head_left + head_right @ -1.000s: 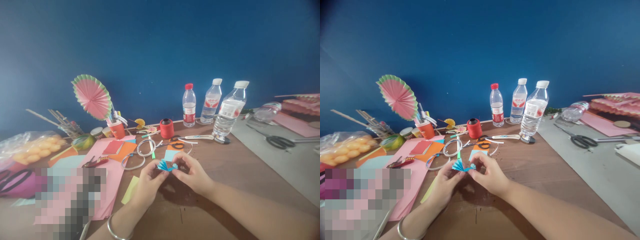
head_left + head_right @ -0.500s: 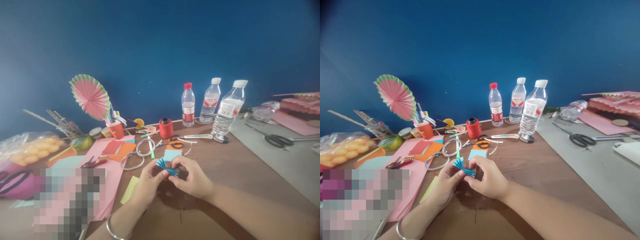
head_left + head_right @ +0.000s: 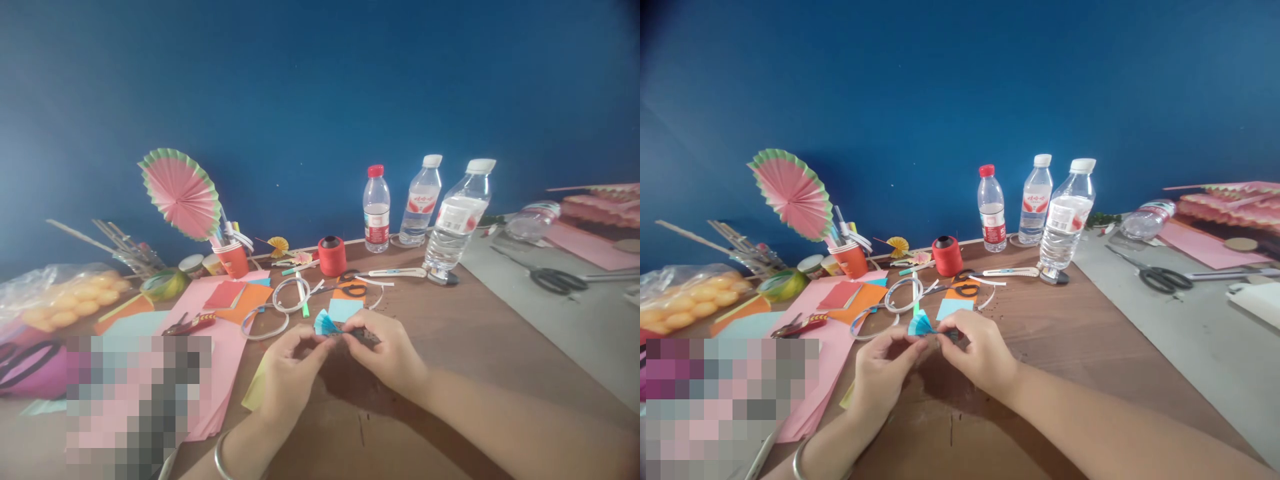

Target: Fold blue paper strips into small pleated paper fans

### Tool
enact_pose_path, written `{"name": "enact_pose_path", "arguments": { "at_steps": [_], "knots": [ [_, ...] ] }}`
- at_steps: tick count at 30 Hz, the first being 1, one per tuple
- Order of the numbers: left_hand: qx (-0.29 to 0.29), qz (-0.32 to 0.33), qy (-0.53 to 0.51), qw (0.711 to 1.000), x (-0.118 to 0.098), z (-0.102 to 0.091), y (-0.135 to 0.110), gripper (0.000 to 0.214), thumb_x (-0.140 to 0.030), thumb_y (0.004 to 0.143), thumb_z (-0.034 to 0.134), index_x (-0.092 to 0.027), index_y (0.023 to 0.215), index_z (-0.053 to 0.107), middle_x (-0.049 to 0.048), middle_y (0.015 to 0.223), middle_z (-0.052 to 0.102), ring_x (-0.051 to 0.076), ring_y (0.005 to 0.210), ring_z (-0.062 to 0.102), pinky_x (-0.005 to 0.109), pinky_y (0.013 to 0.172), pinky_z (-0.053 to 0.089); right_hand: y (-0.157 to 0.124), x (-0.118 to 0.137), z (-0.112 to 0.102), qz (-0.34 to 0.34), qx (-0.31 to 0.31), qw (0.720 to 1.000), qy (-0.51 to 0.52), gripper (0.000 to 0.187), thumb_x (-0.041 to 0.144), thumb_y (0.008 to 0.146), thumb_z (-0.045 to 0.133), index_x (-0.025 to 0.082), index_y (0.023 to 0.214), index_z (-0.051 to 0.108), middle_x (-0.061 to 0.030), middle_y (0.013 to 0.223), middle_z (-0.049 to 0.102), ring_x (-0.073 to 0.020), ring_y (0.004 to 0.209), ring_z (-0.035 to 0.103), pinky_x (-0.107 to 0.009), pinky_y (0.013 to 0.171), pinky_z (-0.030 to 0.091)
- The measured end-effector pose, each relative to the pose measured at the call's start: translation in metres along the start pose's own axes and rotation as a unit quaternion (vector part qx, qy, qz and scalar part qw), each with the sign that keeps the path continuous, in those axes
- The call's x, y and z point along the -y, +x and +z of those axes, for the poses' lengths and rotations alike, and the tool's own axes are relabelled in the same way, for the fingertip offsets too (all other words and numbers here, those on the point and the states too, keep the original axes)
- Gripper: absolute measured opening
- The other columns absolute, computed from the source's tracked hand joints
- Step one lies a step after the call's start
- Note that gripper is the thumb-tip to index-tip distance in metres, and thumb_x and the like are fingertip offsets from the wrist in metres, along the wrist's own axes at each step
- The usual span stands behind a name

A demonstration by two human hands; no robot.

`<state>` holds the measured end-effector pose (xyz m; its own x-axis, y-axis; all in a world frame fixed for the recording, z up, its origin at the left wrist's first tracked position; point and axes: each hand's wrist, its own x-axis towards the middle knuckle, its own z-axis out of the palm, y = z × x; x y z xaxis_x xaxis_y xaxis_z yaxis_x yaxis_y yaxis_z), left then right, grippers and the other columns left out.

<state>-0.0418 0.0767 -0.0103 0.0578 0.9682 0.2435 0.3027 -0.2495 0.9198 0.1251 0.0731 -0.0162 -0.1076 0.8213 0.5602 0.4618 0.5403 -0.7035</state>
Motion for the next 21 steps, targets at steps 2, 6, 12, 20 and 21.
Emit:
{"name": "enact_pose_path", "arguments": {
  "at_steps": [2,6,12,20,21],
  "knots": [
    [0.016,0.030,0.025,0.999,-0.001,-0.002,-0.003,0.013,-0.030,0.072,0.061,-0.017,0.066,0.063,-0.0003,0.065,0.062,0.013,0.062,0.057,0.022,0.060,0.045,0.000,-0.001,0.001,0.005,-0.013,1.000,-0.005,0.005,0.018,0.075,0.052,0.021,0.075,0.056,0.0006,0.071,0.062,-0.0123,0.064,0.057,-0.022,0.062,0.044],
    [0.060,0.061,0.031,0.996,-0.002,-0.006,-0.007,0.023,-0.027,0.080,0.050,-0.019,0.063,0.064,0.0008,0.061,0.063,0.012,0.055,0.057,0.023,0.055,0.046,-0.001,-0.002,0.002,0.023,-0.046,0.998,-0.021,0.003,0.019,0.074,0.053,0.020,0.074,0.055,-0.0001,0.071,0.062,-0.0133,0.063,0.057,-0.023,0.061,0.044],
    [0.039,0.150,0.066,0.986,-0.008,0.001,-0.003,0.007,-0.018,0.074,0.057,-0.020,0.076,0.064,0.0018,0.075,0.064,0.014,0.070,0.058,0.024,0.065,0.046,-0.002,0.003,0.001,-0.015,-0.038,0.999,-0.023,0.006,0.016,0.073,0.052,0.021,0.072,0.054,0.0001,0.069,0.060,-0.0130,0.063,0.056,-0.023,0.061,0.043],
    [0.039,0.138,0.091,0.985,-0.007,0.002,-0.001,0.006,-0.019,0.074,0.057,-0.019,0.070,0.061,0.0003,0.069,0.061,0.012,0.064,0.056,0.021,0.058,0.043,-0.003,0.009,-0.001,-0.043,0.016,0.999,0.000,0.009,0.014,0.074,0.049,0.021,0.070,0.053,0.0001,0.066,0.058,-0.0122,0.062,0.053,-0.023,0.061,0.041],
    [0.039,0.138,0.092,0.985,-0.007,0.002,-0.002,0.006,-0.019,0.075,0.057,-0.019,0.070,0.061,0.0003,0.070,0.061,0.012,0.064,0.056,0.021,0.059,0.043,-0.003,0.010,-0.001,-0.043,0.018,0.999,-0.001,0.009,0.013,0.074,0.048,0.020,0.070,0.053,0.0002,0.066,0.058,-0.0121,0.061,0.053,-0.023,0.060,0.041]
  ]
}}
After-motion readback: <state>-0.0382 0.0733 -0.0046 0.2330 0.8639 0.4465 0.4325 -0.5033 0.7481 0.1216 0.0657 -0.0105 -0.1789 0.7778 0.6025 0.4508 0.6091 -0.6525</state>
